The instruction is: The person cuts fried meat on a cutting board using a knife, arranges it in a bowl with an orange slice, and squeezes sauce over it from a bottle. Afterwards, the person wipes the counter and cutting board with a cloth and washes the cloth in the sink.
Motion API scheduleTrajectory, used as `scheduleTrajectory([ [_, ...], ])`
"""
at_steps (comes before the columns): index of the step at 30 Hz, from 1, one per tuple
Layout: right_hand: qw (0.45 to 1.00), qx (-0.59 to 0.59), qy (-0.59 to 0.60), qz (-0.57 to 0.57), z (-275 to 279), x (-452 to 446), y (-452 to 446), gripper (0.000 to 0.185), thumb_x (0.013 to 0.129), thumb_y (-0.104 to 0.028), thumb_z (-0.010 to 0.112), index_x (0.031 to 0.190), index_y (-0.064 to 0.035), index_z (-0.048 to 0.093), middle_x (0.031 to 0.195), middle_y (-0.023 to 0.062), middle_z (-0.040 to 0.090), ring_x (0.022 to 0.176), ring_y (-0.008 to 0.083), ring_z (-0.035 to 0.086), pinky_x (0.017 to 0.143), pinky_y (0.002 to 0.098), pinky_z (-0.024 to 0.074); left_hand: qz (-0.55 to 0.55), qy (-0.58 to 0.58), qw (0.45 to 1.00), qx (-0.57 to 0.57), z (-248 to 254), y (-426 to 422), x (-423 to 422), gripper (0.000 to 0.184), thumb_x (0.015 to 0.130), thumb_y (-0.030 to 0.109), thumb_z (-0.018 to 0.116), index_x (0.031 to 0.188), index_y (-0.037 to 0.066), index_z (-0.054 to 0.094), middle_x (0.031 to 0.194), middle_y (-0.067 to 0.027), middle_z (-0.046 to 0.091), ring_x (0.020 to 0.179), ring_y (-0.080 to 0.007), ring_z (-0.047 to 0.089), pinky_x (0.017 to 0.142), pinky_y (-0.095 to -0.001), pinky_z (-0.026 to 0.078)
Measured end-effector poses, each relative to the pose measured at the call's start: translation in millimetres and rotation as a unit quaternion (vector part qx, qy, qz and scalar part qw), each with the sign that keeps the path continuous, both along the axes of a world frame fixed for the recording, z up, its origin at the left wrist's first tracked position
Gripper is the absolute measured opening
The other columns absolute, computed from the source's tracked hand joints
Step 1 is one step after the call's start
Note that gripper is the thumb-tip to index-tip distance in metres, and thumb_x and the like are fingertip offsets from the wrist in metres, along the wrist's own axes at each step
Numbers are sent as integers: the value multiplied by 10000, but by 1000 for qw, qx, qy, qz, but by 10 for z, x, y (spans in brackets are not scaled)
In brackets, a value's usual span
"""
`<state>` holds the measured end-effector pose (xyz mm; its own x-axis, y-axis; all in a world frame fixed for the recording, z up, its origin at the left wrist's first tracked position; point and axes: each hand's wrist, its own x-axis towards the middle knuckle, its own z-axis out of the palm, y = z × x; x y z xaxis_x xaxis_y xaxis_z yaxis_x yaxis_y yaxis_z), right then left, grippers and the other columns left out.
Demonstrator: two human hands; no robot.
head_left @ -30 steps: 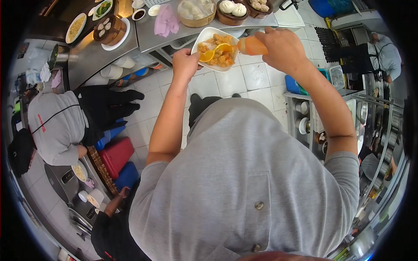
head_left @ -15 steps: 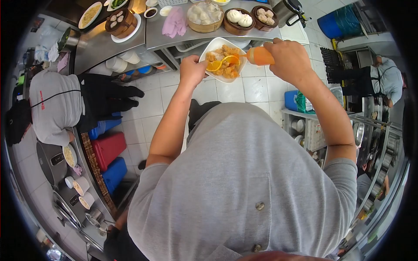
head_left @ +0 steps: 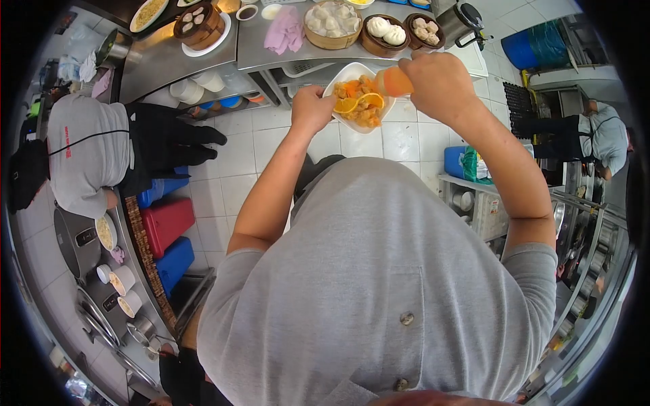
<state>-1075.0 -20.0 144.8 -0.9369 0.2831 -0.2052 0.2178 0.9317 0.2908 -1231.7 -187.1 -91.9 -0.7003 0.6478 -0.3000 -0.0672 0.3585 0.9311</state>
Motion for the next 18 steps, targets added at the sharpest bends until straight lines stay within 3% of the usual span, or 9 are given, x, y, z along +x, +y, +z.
scheduleTrajectory([
  [18, 1000, 1, -17, 24, -64, -107, -267, 186, 856, -107, 803, 1040, -86, 795, 1044, 110, 789, 1003, 283, 792, 841, 397, 623, -36, 11, 998, -47, 146, 85, -52, 235, 884, 112, 740, 974, -98, 792, 808, -182, 785, 667, -239, 790, 589, -357, 625],
])
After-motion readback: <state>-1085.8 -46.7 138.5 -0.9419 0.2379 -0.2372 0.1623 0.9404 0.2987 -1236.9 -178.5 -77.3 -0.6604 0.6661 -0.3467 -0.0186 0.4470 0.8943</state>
